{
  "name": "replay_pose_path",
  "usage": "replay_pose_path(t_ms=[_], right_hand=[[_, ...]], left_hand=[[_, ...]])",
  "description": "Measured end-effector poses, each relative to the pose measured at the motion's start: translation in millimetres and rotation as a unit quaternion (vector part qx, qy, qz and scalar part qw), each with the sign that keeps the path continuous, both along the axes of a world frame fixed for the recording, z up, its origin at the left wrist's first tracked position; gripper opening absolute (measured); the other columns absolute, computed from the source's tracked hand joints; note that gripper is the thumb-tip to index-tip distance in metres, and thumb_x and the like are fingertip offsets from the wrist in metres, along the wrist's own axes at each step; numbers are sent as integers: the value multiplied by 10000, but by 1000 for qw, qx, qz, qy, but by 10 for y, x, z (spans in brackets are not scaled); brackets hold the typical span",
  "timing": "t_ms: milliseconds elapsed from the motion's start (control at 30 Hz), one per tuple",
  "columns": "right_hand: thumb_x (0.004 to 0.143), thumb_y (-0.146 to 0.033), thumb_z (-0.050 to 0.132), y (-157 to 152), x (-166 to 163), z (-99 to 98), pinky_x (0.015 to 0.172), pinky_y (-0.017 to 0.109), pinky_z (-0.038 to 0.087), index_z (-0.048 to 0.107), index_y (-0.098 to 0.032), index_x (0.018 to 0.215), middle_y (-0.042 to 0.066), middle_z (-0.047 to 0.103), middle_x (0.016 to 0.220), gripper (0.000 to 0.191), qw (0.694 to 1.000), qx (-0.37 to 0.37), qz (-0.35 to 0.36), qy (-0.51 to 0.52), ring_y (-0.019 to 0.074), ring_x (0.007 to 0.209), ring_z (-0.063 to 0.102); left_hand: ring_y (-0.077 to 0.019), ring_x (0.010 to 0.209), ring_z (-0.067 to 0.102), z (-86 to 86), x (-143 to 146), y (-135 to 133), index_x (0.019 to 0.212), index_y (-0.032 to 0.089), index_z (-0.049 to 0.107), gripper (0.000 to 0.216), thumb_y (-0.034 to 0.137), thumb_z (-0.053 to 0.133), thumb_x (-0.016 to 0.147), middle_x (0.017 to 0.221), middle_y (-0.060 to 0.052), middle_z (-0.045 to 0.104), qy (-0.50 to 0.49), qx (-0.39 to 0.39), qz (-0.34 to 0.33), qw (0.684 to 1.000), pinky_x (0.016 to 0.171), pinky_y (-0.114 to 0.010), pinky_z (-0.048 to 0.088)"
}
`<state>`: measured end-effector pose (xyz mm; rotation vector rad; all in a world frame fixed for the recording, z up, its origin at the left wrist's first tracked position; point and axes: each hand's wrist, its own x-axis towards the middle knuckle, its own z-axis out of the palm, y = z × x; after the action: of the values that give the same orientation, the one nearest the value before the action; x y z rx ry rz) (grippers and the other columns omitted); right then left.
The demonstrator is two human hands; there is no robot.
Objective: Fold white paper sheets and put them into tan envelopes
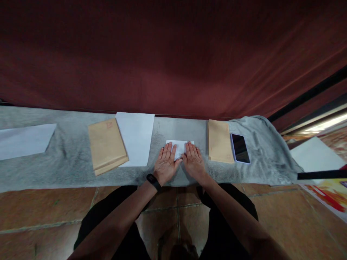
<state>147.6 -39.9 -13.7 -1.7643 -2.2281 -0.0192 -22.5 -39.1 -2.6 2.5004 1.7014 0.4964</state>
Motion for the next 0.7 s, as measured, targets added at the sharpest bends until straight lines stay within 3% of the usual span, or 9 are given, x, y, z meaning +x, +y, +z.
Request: replay_pose_path(t_ms=[300,467,700], right_hand=[[1058,-424,317,-4,96,-30,1214,489,264,292,-18,1567,212,305,1622,652,999,-3,-35,3,309,1503,312],[1057,-413,321,-24,104,-38,1207,501,276,288,-17,1567,218,313,1618,646,999,3,-42,4,313,1502,313],[1065,-330,259,17,63,85,1219,520,270,369,-27,1537,195,353,1607,572,999,-6,-20,40,298,1514,295]], left_hand=[[-299,1528,261,-55,-136,28,1552,33,326,634,369,336,1015,1626,-197,302,2,-8,50,999,1243,-506,240],[-291,1543,210,39,-164,84,1538,9,338,614,311,331,1003,1623,-200,311,-2,18,75,997,1260,-521,191],[-233,1541,230,114,128,133,1536,76,371,566,227,321,992,1622,-143,352,-22,13,-46,999,1270,-473,211]])
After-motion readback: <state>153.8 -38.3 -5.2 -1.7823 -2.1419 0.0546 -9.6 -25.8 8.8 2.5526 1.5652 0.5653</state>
